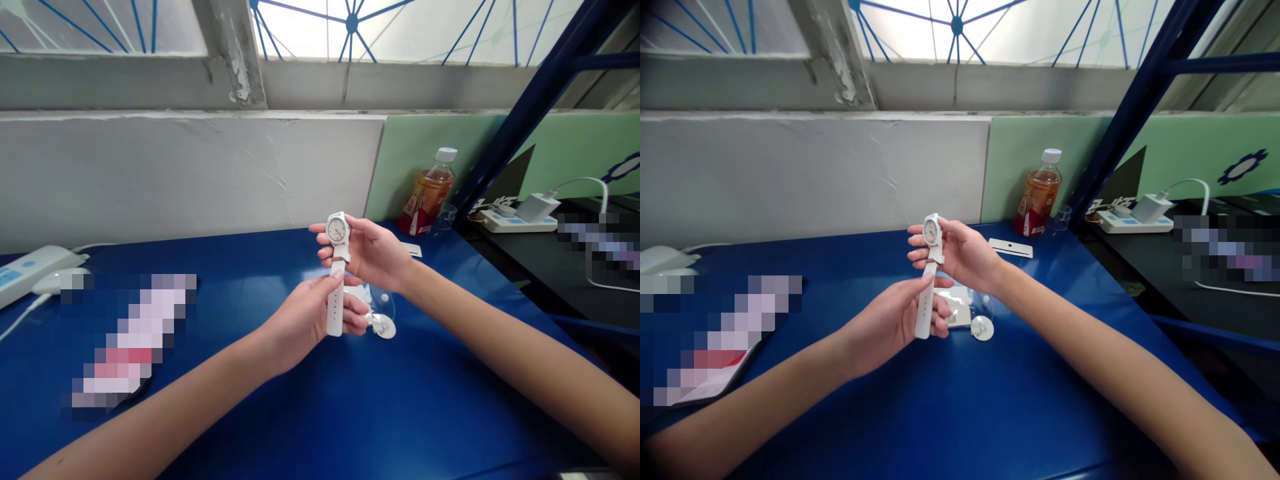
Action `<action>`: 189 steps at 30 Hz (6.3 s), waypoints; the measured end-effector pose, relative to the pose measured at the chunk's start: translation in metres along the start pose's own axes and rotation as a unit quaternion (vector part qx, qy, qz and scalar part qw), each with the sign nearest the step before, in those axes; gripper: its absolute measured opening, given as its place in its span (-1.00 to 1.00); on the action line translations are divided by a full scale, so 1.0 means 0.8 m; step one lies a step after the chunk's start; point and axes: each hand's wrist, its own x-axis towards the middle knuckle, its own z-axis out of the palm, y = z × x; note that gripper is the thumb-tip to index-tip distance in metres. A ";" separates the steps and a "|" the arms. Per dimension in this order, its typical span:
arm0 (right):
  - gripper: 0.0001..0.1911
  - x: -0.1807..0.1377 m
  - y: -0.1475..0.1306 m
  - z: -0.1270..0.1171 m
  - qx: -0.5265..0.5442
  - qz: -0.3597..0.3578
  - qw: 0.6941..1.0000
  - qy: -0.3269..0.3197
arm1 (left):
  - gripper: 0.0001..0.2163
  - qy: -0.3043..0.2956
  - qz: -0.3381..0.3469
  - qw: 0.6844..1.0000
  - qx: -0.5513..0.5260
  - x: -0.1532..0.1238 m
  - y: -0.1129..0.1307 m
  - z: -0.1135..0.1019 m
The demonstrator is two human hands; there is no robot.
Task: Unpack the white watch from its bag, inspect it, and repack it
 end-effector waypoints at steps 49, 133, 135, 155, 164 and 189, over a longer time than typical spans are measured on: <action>-0.19 -0.002 -0.006 -0.001 0.019 0.046 0.998 -0.044 | -0.76 -0.102 -0.019 0.995 0.003 0.001 -0.011 -0.010; -0.21 -0.071 0.013 -0.020 -0.138 -0.066 0.982 -0.106 | -0.58 -0.067 -0.027 0.991 0.108 -0.005 -0.023 0.005; -0.21 -0.071 0.013 -0.020 -0.130 -0.070 0.983 -0.108 | -0.58 -0.055 -0.033 0.992 0.111 -0.005 -0.023 0.005; -0.55 -0.065 0.013 -0.016 -0.215 -0.139 0.966 0.047 | -0.54 -0.042 0.020 0.988 0.144 -0.006 -0.019 0.004; -0.73 -0.108 0.011 -0.069 -0.525 -0.296 0.779 0.176 | -0.67 0.131 0.244 0.912 0.304 0.008 0.021 -0.032; -0.59 -0.123 0.033 -0.068 -0.672 -0.351 0.652 -0.025 | -0.72 0.036 0.426 0.500 0.753 -0.002 -0.033 -0.030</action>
